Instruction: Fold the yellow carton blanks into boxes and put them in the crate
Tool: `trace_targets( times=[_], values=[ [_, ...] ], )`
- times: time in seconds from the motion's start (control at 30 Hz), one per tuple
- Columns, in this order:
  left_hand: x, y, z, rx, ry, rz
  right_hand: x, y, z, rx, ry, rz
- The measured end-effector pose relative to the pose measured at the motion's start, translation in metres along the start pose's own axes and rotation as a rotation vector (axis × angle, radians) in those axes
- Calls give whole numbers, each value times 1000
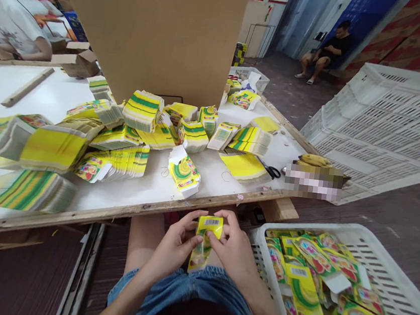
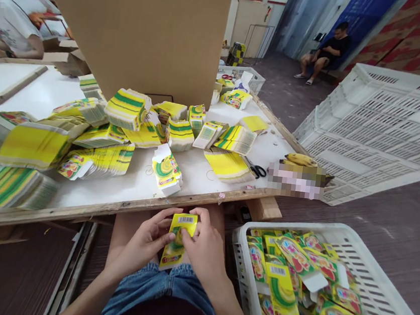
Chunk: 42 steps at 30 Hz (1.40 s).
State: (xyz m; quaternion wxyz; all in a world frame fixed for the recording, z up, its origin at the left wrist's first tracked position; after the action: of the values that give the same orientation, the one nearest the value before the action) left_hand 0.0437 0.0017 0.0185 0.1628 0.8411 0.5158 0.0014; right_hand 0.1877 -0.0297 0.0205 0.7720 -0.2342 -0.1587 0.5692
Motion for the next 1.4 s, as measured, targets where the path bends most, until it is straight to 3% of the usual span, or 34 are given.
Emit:
trace_targets(
  times=[0.2,0.27,0.47,0.57,0.7,0.77,0.83,0.9,1.07,1.17,1.23,1.3,1.4],
  values=[
    [2,-9,-4,-87,-8,-35,0,-8,1,260,-105,116],
    [4,-8,-3,-121,-21,-31,1,-11,0,304,-122,74],
    [7,23,5,-118,7,-15,-2,-19,-3,409,-61,-80],
    [16,23,-6,132,194,-65,-7,-59,-3,127,-148,-290],
    [40,-15,-32,749,563,-377,-17,-127,-10,-490,-202,-704],
    [54,-35,-34,970,593,-425,-19,-136,-17,-605,-188,-721],
    [63,-49,-31,1105,591,-395,-15,-124,-22,-506,-212,-619],
    [65,-56,-28,1155,602,-382,-9,-99,-21,-311,-219,-483],
    [56,-60,-25,1165,696,-375,1,-34,-3,87,-69,-198],
    [42,-58,-28,1121,790,-449,2,-14,6,310,19,-136],
    [23,-51,-31,1052,938,-511,2,-6,6,492,89,-132],
    [0,-33,-31,983,1127,-395,1,2,4,693,157,-118],
    [-27,-3,-24,904,1221,-28,0,8,-2,921,232,-101]
  ],
)
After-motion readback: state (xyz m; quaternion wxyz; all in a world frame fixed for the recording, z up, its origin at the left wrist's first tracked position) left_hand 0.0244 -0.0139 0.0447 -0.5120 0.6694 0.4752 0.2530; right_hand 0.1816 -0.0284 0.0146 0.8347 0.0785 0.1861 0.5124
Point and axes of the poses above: each hand's wrist, its own x-axis towards the middle knuckle, its own y-axis out of the palm, z = x × y, the point moved 4 cm from there along x, towards the middle knuckle, and after that the axes turned 7 degrees about -z, right-handed, at the moved point
